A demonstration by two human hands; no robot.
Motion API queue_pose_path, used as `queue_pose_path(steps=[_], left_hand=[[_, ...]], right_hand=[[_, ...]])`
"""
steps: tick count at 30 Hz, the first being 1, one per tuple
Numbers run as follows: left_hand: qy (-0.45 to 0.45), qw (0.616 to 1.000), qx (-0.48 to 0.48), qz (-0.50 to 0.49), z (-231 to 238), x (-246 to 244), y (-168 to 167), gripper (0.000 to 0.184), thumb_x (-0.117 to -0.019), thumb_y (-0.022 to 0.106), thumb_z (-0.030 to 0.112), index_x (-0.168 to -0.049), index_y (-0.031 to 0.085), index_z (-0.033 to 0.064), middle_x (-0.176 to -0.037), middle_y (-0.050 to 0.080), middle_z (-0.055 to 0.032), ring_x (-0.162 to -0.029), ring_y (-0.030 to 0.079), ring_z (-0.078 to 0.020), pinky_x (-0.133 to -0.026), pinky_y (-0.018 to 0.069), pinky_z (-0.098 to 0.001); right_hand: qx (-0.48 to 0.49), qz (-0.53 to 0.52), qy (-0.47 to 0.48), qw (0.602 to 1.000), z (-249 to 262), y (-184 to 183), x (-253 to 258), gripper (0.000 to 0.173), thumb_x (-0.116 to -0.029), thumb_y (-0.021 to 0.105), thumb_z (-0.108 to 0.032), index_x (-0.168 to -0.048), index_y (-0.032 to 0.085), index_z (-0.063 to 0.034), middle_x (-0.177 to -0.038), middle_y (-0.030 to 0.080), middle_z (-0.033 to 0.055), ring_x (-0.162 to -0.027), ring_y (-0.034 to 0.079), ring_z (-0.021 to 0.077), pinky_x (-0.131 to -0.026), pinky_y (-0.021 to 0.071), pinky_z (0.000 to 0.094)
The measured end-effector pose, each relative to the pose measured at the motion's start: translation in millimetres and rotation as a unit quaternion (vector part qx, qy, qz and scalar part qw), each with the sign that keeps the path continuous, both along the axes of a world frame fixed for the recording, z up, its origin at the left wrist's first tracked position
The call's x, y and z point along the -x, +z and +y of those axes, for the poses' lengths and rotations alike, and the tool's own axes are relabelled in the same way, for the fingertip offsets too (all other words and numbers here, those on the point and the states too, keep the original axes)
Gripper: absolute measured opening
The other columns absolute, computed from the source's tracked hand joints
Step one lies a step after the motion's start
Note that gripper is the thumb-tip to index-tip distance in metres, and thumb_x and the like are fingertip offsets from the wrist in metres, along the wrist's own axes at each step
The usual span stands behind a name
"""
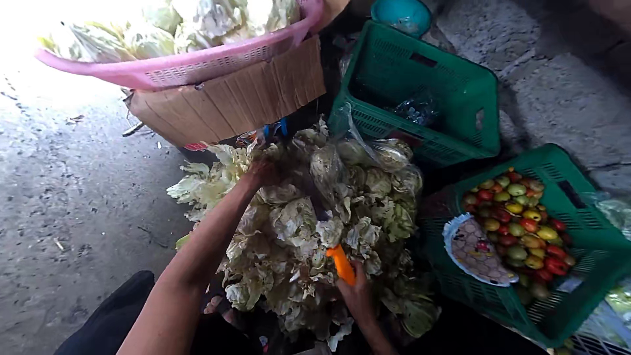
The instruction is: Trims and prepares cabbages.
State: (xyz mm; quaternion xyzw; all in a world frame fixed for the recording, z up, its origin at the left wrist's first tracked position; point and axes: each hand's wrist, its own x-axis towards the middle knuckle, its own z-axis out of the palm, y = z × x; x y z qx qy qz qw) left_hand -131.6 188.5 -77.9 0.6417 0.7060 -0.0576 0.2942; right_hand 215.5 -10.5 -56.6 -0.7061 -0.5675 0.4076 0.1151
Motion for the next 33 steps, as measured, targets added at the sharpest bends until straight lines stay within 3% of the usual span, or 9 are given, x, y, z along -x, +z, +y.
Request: queue_pose_path(steps=[4,6,9,11,16,20,26,31,33], left_hand=[[-0.026,0.997,-0.049,0.047,23.7,-39.0,59.0,0.040,-0.0924,0.073,0.024,-0.124,0.068,0.0005,-0.135,0.059,-0.0278,-0.134,0.047,-0.0494,-0.114,0.0261,-0.0687],[0.011,0.991,-0.134,-0.021,46.9,-56.8,65.7,0.031,-0.1000,0.056,0.003,-0.128,0.062,-0.0085,-0.134,0.058,-0.0302,-0.131,0.050,-0.0480,-0.111,0.0338,-0.0631],[0.167,0.941,-0.102,-0.276,69.2,-93.0,33.4,0.068,-0.1105,0.030,0.049,-0.157,0.033,0.0004,-0.145,0.052,-0.0310,-0.133,0.052,-0.0471,-0.109,0.0405,-0.0652],[0.173,0.926,-0.110,-0.318,58.8,-136.2,13.5,0.083,-0.0967,0.055,0.065,-0.157,0.040,0.0109,-0.155,0.041,-0.0285,-0.139,0.043,-0.0503,-0.108,0.0378,-0.0698],[0.044,0.963,-0.227,-0.137,23.8,-216.9,28.0,0.061,-0.0875,0.077,0.020,-0.143,0.055,0.0128,-0.156,0.029,-0.0364,-0.140,0.025,-0.0652,-0.101,0.0313,-0.0806],[0.116,0.972,-0.192,-0.064,48.2,-211.9,27.4,0.065,-0.0921,0.068,0.048,-0.147,0.054,0.0149,-0.163,0.019,-0.0336,-0.148,0.011,-0.0630,-0.106,0.0135,-0.0857],[0.167,0.964,-0.173,-0.112,40.2,-157.9,37.6,0.040,-0.1048,0.052,0.022,-0.140,0.060,0.0064,-0.138,0.057,-0.0297,-0.123,0.057,-0.0525,-0.097,0.0476,-0.0690],[0.264,0.877,-0.167,-0.365,29.3,-91.4,-2.8,0.041,-0.0992,0.060,0.003,-0.137,0.049,-0.0089,-0.126,0.061,-0.0262,-0.112,0.061,-0.0302,-0.098,0.0513,-0.0458],[0.266,0.908,-0.149,-0.287,37.7,-86.2,9.1,0.051,-0.0958,0.067,0.005,-0.141,0.046,-0.0069,-0.128,0.059,-0.0262,-0.113,0.061,-0.0324,-0.097,0.0523,-0.0469]], right_hand=[[0.005,0.046,-0.022,0.999,-17.1,32.7,-48.7,0.055,-0.0790,0.066,-0.006,-0.132,0.056,0.0056,-0.099,0.068,0.0201,-0.078,0.065,0.0241,-0.067,0.0547,0.0438],[0.011,0.044,-0.041,0.998,-21.7,53.0,-66.9,0.055,-0.0795,0.062,-0.004,-0.133,0.053,0.0075,-0.096,0.067,0.0184,-0.071,0.062,0.0197,-0.062,0.0528,0.0395],[-0.007,0.036,-0.088,0.995,-13.7,77.1,-89.1,0.054,-0.0801,0.055,-0.005,-0.132,0.049,0.0084,-0.088,0.062,0.0113,-0.061,0.058,0.0112,-0.054,0.0505,0.0308],[-0.023,0.027,-0.103,0.994,1.7,88.5,-103.6,0.052,-0.0824,0.054,-0.004,-0.133,0.047,0.0090,-0.091,0.060,0.0121,-0.064,0.057,0.0126,-0.056,0.0505,0.0325],[-0.065,0.080,-0.188,0.977,25.8,71.7,-116.0,0.050,-0.0746,0.057,-0.012,-0.123,0.051,-0.0006,-0.078,0.057,0.0005,-0.049,0.051,0.0051,-0.041,0.0443,0.0217],[-0.064,0.067,-0.178,0.980,18.2,65.4,-111.7,0.053,-0.0766,0.062,-0.012,-0.126,0.053,0.0027,-0.088,0.061,0.0077,-0.056,0.054,0.0095,-0.047,0.0464,0.0271],[-0.022,0.122,-0.167,0.978,14.7,80.0,-101.9,0.051,-0.0766,0.065,-0.013,-0.125,0.056,-0.0011,-0.092,0.066,0.0067,-0.059,0.058,0.0097,-0.048,0.0471,0.0269],[0.019,0.214,-0.176,0.961,15.7,92.5,-93.5,0.056,-0.0799,0.063,-0.013,-0.134,0.051,-0.0023,-0.092,0.062,0.0058,-0.054,0.054,0.0089,-0.046,0.0465,0.0257],[0.028,0.238,-0.174,0.955,16.5,98.4,-92.0,0.052,-0.0817,0.063,-0.013,-0.131,0.052,-0.0022,-0.089,0.061,0.0057,-0.053,0.053,0.0094,-0.045,0.0461,0.0259]])
